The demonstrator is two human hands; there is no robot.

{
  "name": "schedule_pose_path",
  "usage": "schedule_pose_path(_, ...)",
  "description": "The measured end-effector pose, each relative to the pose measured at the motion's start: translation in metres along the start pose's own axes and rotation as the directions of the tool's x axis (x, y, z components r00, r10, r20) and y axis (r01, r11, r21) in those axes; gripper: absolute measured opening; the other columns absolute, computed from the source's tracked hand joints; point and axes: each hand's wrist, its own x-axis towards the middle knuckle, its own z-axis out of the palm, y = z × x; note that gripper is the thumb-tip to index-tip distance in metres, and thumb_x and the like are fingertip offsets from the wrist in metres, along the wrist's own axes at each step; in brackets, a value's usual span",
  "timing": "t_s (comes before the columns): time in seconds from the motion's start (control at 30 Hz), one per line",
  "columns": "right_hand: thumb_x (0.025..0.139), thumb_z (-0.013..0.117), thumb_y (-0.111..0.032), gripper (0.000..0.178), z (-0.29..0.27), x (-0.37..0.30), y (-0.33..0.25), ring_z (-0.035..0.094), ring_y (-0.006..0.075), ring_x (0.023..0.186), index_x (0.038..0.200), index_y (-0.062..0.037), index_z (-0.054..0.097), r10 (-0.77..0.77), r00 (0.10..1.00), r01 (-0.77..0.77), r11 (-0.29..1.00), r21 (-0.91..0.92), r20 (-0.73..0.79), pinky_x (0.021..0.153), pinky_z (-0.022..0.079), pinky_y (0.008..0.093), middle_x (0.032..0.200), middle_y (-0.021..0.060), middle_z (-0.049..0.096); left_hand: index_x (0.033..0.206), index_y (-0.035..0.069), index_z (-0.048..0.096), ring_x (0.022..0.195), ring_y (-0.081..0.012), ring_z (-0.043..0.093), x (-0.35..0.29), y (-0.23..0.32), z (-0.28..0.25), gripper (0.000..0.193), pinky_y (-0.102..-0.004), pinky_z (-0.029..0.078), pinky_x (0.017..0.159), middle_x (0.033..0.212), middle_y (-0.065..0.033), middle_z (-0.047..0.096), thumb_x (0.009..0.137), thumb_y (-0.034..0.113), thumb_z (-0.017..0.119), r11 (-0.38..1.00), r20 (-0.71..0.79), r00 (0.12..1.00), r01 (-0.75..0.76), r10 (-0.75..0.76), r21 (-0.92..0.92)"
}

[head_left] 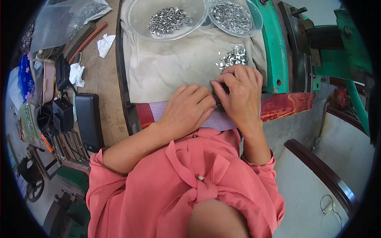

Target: The person operates a green manual press machine to cut or shape small metal pieces, then manually assembles these pieces into a long, segmented metal strip. They repeatedly pick up individual metal components from a pile and insert them into the strip, occasionally using a hammer to secure the parts.

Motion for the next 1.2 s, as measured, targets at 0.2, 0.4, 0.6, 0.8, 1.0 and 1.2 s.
schedule_pose_path(0.2, 0.071, 0.078, -0.011, 0.013, 0.0, -0.008, 0.0, 0.056, 0.025, 0.094, 0.081, -0.0097, 0.07, 0.011, 1.0, -0.01, 0.999, 0.044, -0.018, 0.09, 0.039, 0.0404, 0.091, 0.0025, 0.061, 0.092, 0.009, 0.062, 0.092, -0.0255, 0.057, 0.002, 0.002, -0.001, 0.022, -0.0382, 0.044, 0.077, 0.096, -0.004, 0.061, 0.076, 0.014, 0.077, 1.0, 0.007, 1.0, -0.009, 0.009, -0.001)
schedule_pose_path(0.4, 0.069, 0.078, -0.007, 0.015, -0.005, -0.019, 0.009, 0.058, 0.0246, 0.092, 0.083, -0.0103, 0.071, 0.042, 0.998, -0.032, 0.976, 0.217, -0.041, 0.087, 0.04, 0.0391, 0.092, 0.0025, 0.064, 0.093, 0.01, 0.062, 0.091, -0.0251, 0.057, 0.005, 0.004, -0.001, 0.021, -0.0385, 0.045, 0.078, 0.095, -0.0036, 0.059, 0.079, 0.017, 0.075, 0.999, 0.054, 0.998, -0.014, 0.012, 0.04)
schedule_pose_path(0.6, 0.069, 0.08, -0.007, 0.017, -0.02, -0.05, 0.01, 0.059, 0.0229, 0.091, 0.083, -0.0105, 0.072, 0.137, 0.991, -0.13, 0.945, 0.298, 0.0, 0.085, 0.04, 0.0379, 0.091, 0.002, 0.065, 0.094, 0.009, 0.063, 0.09, -0.0258, 0.057, 0.01, 0.007, -0.002, 0.018, -0.0388, 0.045, 0.078, 0.093, -0.0046, 0.057, 0.081, 0.017, 0.073, 0.999, 0.091, 0.996, 0.019, -0.023, 0.039)
schedule_pose_path(0.8, 0.07, 0.081, -0.009, 0.017, -0.015, -0.062, 0.005, 0.058, 0.0226, 0.092, 0.085, -0.0106, 0.073, 0.133, 0.991, -0.136, 0.945, 0.299, 0.033, 0.085, 0.04, 0.0387, 0.093, 0.0006, 0.065, 0.091, 0.008, 0.062, 0.087, -0.0266, 0.057, 0.016, 0.008, -0.002, 0.014, -0.0392, 0.046, 0.078, 0.09, -0.0063, 0.056, 0.084, 0.016, 0.07, 0.999, 0.127, 0.992, 0.019, -0.024, 0.04)
schedule_pose_path(1.0, 0.071, 0.081, -0.01, 0.018, -0.023, -0.057, 0.005, 0.058, 0.023, 0.092, 0.087, -0.0106, 0.074, 0.099, 0.994, -0.106, 0.956, 0.275, 0.038, 0.085, 0.039, 0.0387, 0.093, 0.0007, 0.064, 0.091, 0.007, 0.061, 0.086, -0.0264, 0.057, 0.01, 0.007, -0.004, 0.014, -0.0389, 0.046, 0.077, 0.09, -0.0062, 0.056, 0.084, 0.015, 0.07, 0.998, 0.103, 0.995, -0.005, -0.002, 0.066)
schedule_pose_path(1.2, 0.072, 0.081, -0.011, 0.02, -0.018, -0.056, -0.002, 0.058, 0.0231, 0.091, 0.09, -0.0102, 0.073, 0.073, 0.997, -0.075, 0.973, 0.221, 0.016, 0.085, 0.039, 0.0392, 0.093, 0.0008, 0.063, 0.096, 0.008, 0.061, 0.088, -0.0268, 0.057, 0.007, 0.007, -0.008, 0.022, -0.0393, 0.046, 0.076, 0.092, -0.0061, 0.056, 0.08, 0.017, 0.074, 1.0, 0.093, 0.996, 0.012, -0.014, 0.014)
